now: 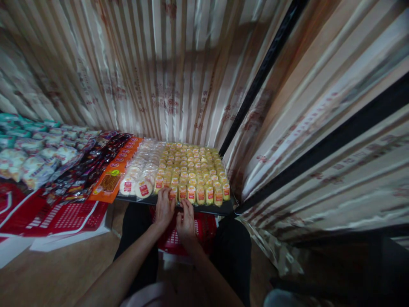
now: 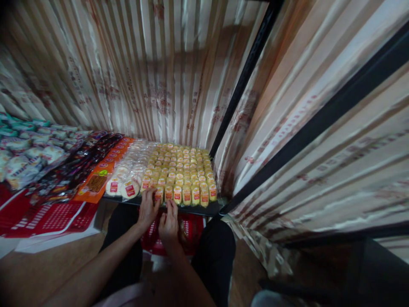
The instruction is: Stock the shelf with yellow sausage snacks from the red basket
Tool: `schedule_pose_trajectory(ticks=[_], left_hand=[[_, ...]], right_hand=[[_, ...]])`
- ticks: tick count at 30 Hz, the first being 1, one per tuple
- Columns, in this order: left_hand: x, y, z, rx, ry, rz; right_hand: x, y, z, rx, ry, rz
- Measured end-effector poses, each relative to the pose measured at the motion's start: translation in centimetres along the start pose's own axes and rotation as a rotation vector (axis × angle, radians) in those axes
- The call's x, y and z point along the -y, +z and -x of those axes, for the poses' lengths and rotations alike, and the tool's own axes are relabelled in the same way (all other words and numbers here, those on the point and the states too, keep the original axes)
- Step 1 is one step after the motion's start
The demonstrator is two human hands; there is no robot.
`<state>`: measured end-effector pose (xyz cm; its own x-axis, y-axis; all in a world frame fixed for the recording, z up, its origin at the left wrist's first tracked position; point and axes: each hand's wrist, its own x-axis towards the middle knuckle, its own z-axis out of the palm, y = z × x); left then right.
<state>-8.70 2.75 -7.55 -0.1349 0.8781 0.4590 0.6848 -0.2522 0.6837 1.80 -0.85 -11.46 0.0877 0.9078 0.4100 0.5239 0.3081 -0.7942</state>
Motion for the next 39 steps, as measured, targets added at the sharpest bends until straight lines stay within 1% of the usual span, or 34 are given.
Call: schedule_pose_trajectory(ticks=[4,7,11,16,18,20,22,26,28,31,34,36,38,39], left_hand=[[-0.1,0.2,-0.8,-0.065,-0.027,0.043],[-0.1,0.1,-1.2,-0.067,-0.024,0.02],[0.3,0.0,-1.2,-0.021,-0.081,-0.049],[1.0,0.0,-1.1,0.091,-0.15,0.017],[1.0,-0.1,-1.1,0.1,-0.168,0.011],[0.8,-0.2,-1.1,0.077,-0.162,-0.005],[0.6,-0.3,-0.9,0.06,-0.124,-0.022],[0.4,-0.1,-0.5,0.141,-0.022,-0.093],[0.4,-0.1,-0.4,0.169,-0.018,-0.132],[0.3,-0.6,-0.3,0.171,-0.003,-0.16],[-0.1,-1.3,0.5,0.146,0.041,-0.154],[-0.3,-1.5,1.9,0.138,0.069,-0.122],[-0.2,-1.4,3.9,0.199,0.098,-0.074],[-0.1,-1.1,5.0,0.265,0.107,-0.052]], right_hand=[[0.0,-0.1,0.0,0.015,-0.018,0.023],[0.0,-0.1,0.0,0.029,-0.011,0.036],[0.1,-0.1,0.0,0.053,-0.004,0.035],[0.3,-0.1,0.0,0.037,-0.006,0.05],[0.3,-0.1,0.0,0.035,-0.003,0.058],[0.2,0.0,0.0,0.035,-0.006,0.059],[0.0,0.0,0.0,0.027,-0.018,0.057],[-0.1,0.1,0.1,0.021,-0.022,0.072],[0.1,0.1,0.1,0.018,-0.021,0.076],[0.5,-0.3,0.2,-0.002,-0.062,0.068],[0.8,-1.1,0.7,-0.006,-0.092,0.041],[0.4,-1.7,1.5,0.005,-0.058,0.017],[-0.6,-2.0,2.7,0.033,0.044,-0.007],[-1.3,-2.1,3.4,0.049,0.133,-0.015]])
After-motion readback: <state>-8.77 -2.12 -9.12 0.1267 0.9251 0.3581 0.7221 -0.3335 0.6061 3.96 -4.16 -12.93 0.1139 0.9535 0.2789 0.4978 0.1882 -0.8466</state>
